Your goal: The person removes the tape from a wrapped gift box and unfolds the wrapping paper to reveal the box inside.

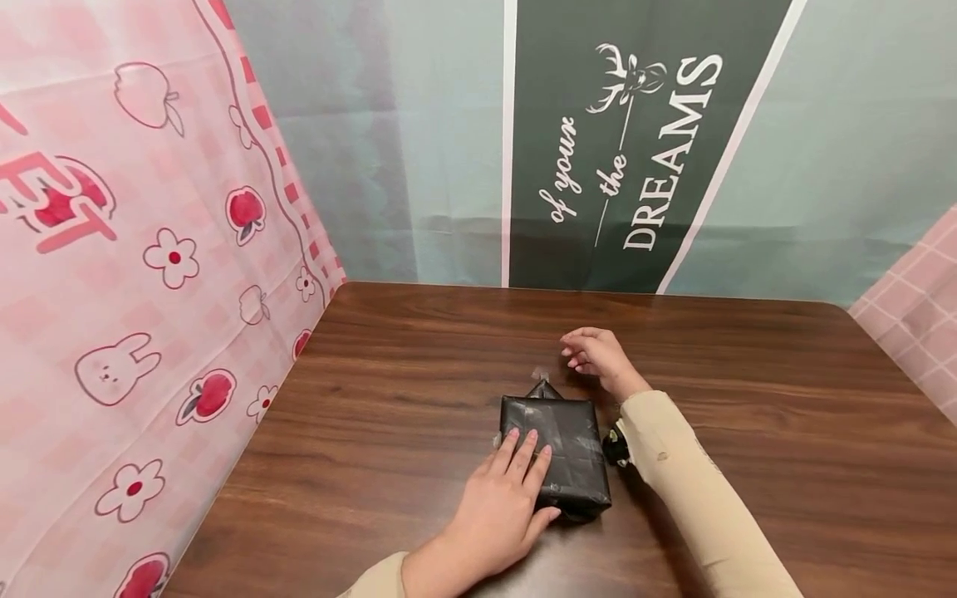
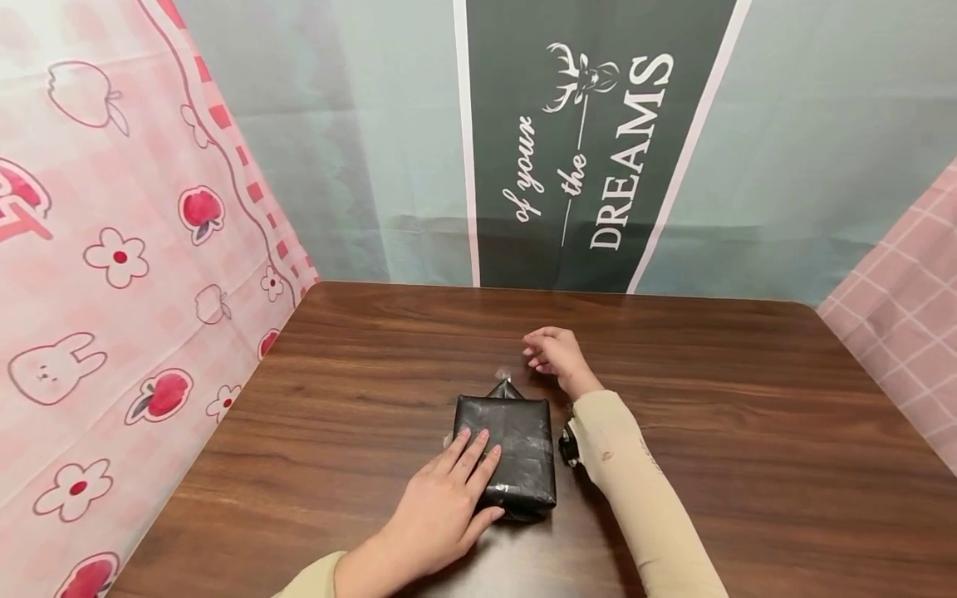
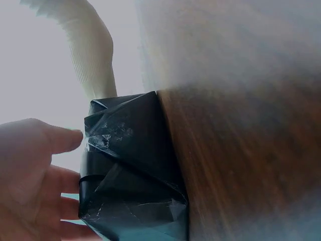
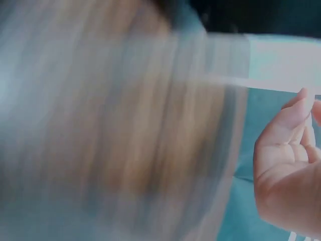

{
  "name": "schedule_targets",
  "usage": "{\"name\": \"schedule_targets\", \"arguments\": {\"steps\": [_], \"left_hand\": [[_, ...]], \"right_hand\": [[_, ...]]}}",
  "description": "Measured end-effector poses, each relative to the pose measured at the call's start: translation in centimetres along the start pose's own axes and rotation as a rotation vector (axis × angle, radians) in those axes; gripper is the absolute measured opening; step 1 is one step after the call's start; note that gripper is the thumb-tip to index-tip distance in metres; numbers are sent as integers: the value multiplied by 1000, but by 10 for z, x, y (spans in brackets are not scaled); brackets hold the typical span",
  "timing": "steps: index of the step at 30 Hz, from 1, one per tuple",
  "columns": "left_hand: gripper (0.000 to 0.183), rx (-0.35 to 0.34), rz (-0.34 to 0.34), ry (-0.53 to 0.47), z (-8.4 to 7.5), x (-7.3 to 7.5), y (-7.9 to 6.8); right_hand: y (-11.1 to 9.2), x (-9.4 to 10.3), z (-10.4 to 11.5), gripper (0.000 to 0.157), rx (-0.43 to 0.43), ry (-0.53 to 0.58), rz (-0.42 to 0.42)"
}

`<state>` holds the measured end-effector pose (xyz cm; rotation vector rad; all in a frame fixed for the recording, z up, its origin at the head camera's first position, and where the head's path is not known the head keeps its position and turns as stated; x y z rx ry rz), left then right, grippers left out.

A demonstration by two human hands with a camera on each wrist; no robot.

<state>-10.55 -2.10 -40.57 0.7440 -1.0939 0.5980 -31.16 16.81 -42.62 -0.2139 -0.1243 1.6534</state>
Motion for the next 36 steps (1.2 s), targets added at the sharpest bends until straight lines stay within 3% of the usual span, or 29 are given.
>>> {"name": "schedule_targets", "arguments": {"steps": [6, 10, 15, 19, 26, 36], "left_hand": [[45, 10, -24, -5, 9, 2, 1], [45, 5, -29, -33, 12, 1, 2], [47, 13, -13, -27, 14, -4, 6], [49, 34, 29, -13, 19, -9, 13], [50, 44, 78, -37, 23, -12, 18], [49, 40, 61, -66, 20, -10, 19]], "right_hand": [[-24, -4, 14, 27, 105, -171, 135], [-63, -11, 26, 20, 296, -313, 287], [-119, -21, 27, 7, 547, -521, 373], [-144, -28, 17, 8, 682, -661, 357], [-157, -39, 3, 13, 754, -817, 247], [-165, -46, 0, 19, 839, -865, 174]]}}
Point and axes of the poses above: each hand's wrist, its own y-axis towards the middle knuckle, its own x-axis out of the back of the hand, z = x × y, the point moved 3 cm from there along y, towards the middle knuckle, and after that the axes turned 10 degrees about y, right-handed, at the moved point
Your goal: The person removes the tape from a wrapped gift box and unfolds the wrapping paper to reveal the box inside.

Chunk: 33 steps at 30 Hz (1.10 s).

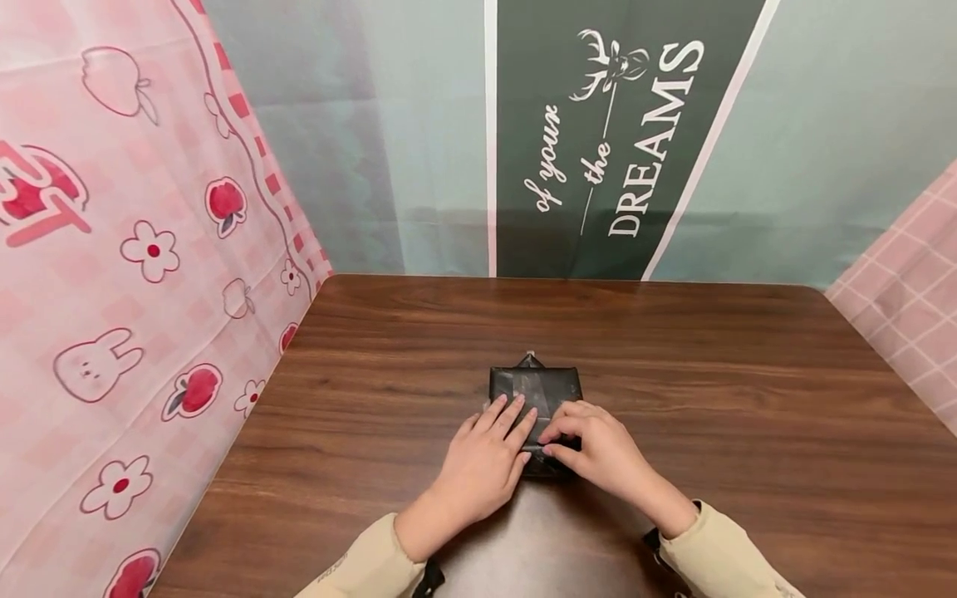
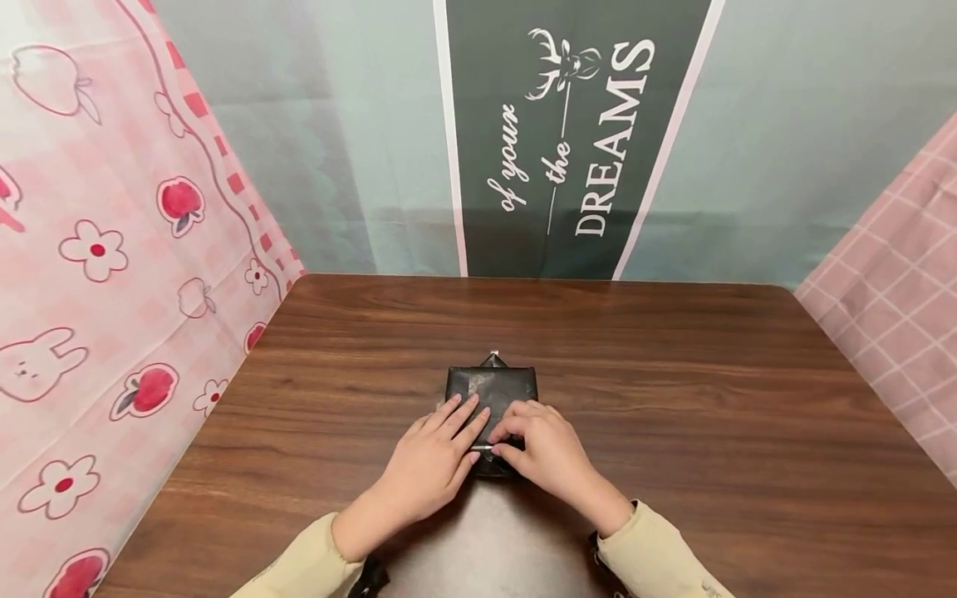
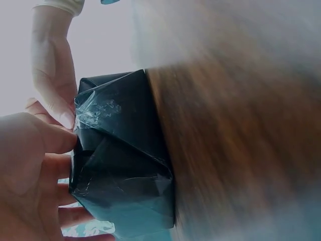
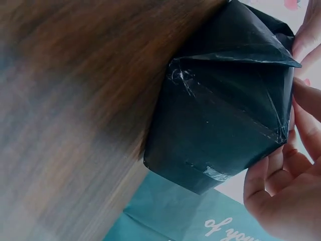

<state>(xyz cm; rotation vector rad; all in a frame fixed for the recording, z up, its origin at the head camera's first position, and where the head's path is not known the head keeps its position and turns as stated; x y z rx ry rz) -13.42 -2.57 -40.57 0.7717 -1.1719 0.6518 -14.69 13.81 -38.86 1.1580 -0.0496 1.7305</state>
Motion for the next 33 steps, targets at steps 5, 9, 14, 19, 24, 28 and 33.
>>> {"name": "schedule_targets", "arguments": {"steps": [5, 9, 14, 19, 24, 28, 33], "left_hand": [[49, 0, -13, -1, 1, 1, 1], [49, -3, -14, -3, 1, 1, 1], [49, -7, -22, -5, 2, 2, 1], [49, -3, -5, -10, 2, 2, 0], [49, -1, -7, -15, 2, 0, -1], [49, -2, -13, -17, 2, -1, 0], [50, 1, 2, -32, 2, -1, 0]], "right_hand": [[1, 0, 1, 21, 18, -4, 2], [1, 1, 0, 21, 52, -1, 13], [2, 2, -2, 21, 117, 43, 36], [1, 2, -6, 20, 141, 74, 52], [0, 0, -7, 16, 195, 62, 42], [1, -2, -9, 13, 198, 84, 40], [2, -3, -15, 18, 115, 150, 71]]}}
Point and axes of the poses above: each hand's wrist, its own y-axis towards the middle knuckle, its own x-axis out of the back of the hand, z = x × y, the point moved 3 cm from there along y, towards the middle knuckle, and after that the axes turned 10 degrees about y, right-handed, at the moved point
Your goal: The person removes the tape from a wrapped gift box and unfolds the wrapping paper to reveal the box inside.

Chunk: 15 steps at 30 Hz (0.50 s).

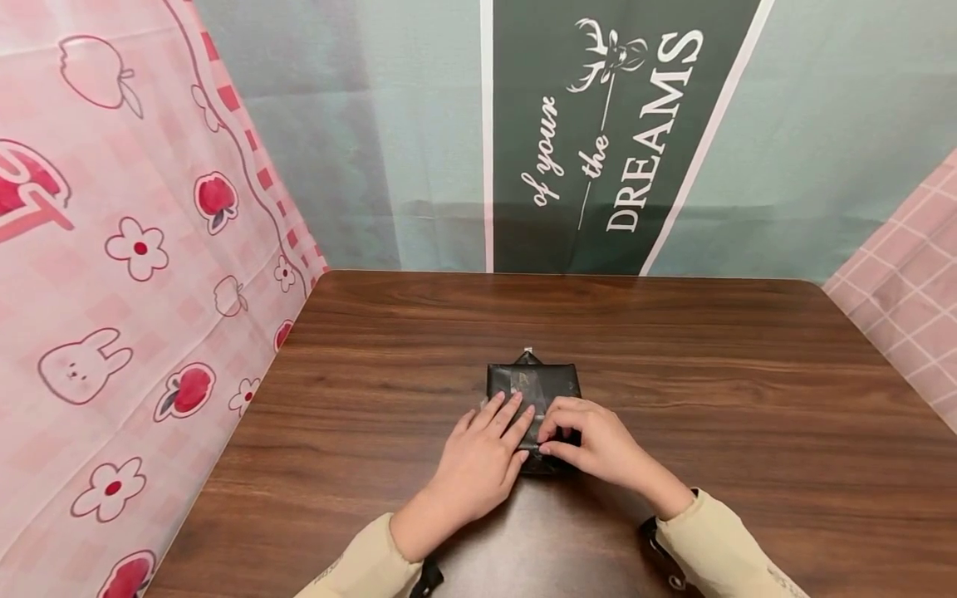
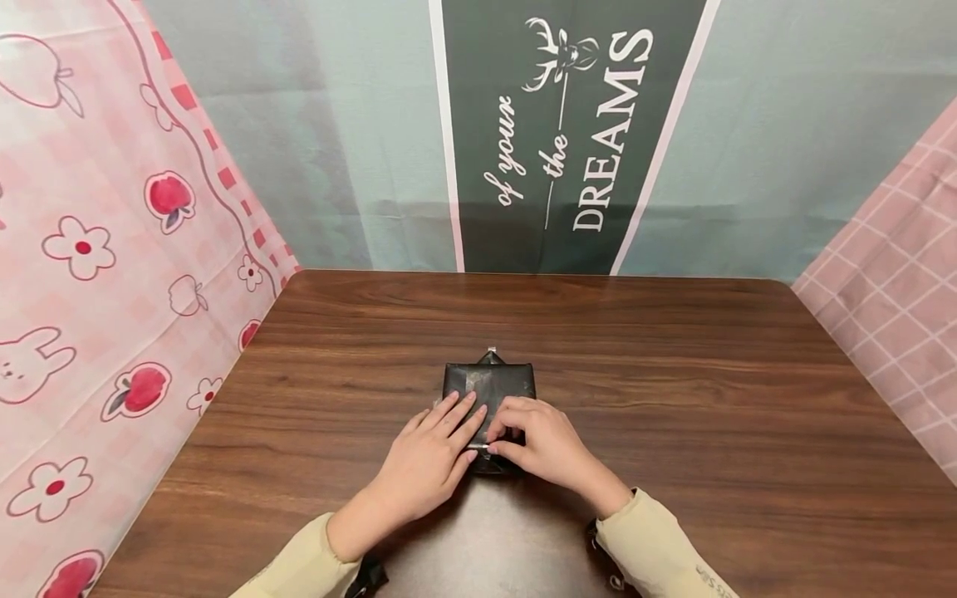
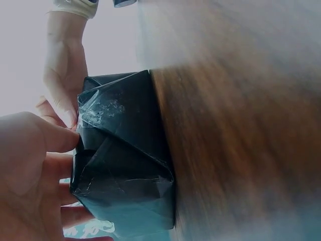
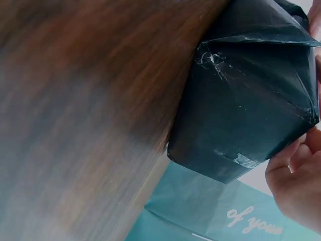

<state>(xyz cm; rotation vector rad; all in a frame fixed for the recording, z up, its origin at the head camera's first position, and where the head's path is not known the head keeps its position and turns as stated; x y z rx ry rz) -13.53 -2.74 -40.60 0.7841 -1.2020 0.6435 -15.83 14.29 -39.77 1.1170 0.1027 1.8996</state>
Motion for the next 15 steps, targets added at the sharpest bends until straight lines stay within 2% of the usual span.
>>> {"name": "schedule_targets", "arguments": {"steps": [4, 8, 12, 15], "left_hand": [[49, 3, 10, -25, 0, 0, 0], [49, 1, -5, -97, 2, -1, -1], [48, -3, -12, -154, 3, -2, -3], [49, 1, -4, -152, 3, -2, -4]], "right_hand": [[1, -1, -1, 18, -50, 31, -11], [2, -4, 1, 16, -61, 3, -34], [3, -7, 5, 16, -75, -110, -26], [4, -10, 9, 18, -68, -232, -3]]}}
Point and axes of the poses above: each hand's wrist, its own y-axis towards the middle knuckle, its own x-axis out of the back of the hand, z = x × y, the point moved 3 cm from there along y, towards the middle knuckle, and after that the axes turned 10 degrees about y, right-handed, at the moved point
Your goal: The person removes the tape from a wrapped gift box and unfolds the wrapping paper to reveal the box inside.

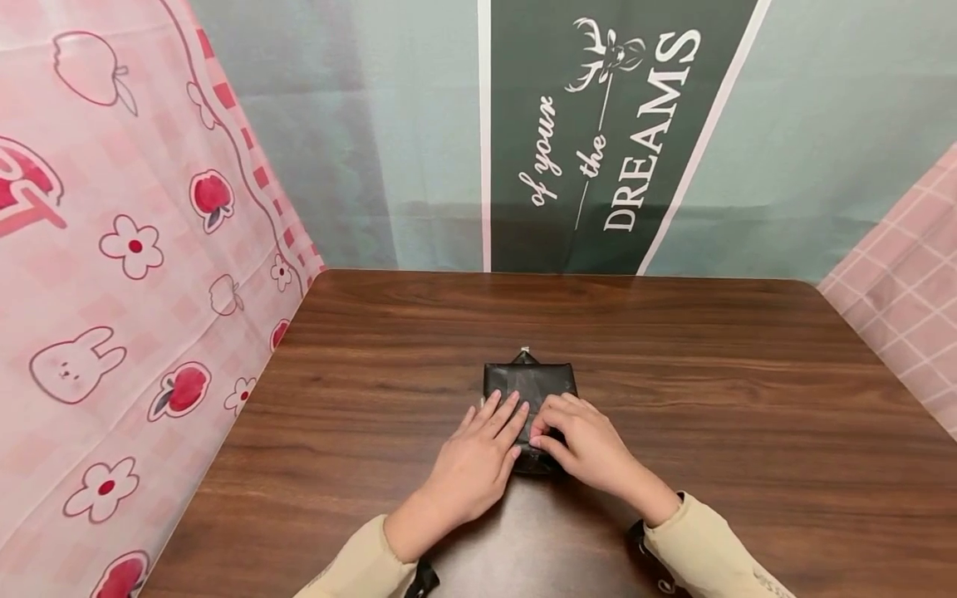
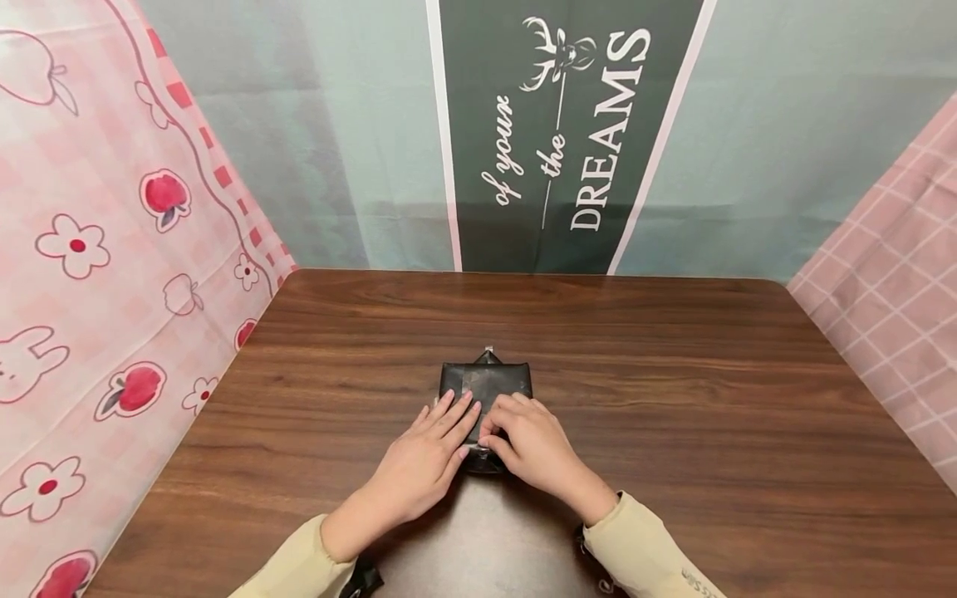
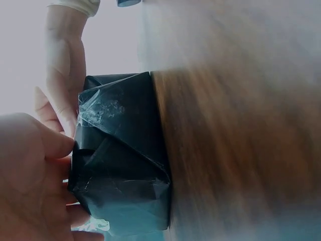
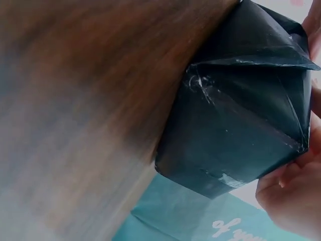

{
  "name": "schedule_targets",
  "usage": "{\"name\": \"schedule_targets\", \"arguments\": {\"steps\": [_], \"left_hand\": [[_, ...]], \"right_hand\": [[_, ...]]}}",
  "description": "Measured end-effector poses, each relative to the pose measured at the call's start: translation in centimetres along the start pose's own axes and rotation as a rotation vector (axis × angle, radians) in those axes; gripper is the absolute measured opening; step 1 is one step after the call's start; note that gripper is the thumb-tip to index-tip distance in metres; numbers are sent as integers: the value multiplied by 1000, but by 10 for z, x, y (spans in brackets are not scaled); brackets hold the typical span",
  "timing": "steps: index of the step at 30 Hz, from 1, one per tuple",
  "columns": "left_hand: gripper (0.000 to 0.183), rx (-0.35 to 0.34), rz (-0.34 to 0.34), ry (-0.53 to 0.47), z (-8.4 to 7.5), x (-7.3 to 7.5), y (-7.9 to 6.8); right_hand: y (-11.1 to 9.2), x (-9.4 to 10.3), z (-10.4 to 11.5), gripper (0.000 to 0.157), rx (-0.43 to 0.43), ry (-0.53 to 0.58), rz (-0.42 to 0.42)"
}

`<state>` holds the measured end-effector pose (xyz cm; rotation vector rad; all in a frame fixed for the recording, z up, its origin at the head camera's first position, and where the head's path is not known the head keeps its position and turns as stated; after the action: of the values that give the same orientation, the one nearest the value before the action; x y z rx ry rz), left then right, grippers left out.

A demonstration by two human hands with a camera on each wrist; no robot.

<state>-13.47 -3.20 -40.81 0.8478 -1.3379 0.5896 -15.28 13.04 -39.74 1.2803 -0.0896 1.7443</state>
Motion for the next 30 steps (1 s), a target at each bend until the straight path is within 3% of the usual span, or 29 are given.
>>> {"name": "schedule_targets", "arguments": {"steps": [7, 10, 17, 22, 27, 30], "left_hand": [[50, 33, 51, 57, 0, 0, 0], [50, 38, 55, 61, 1, -1, -1], [50, 36, 60, 80, 1, -1, 1], [50, 38, 67, 74, 2, 0, 0], [50, 36, 65, 67, 2, 0, 0], [51, 31, 69, 65, 1, 0, 1]], "right_hand": [[3, -6, 4, 18, 113, -180, 50], [1, -5, 2, 16, 130, -133, 60], [-4, 6, -7, 17, 115, 169, 15], [-2, 4, -8, 15, 83, 139, 26], [-1, 2, -6, 15, 105, 60, 39], [-3, 4, -8, 15, 112, 99, 33]]}}
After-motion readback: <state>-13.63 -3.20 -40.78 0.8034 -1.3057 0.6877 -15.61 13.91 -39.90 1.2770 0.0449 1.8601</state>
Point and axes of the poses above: each hand's wrist, its own y-axis towards the middle knuckle, its own x-axis out of the back of the hand, z = x × y, the point moved 3 cm from there along y, towards the middle knuckle, and after that the axes turned 10 degrees about y, right-handed, at the moved point
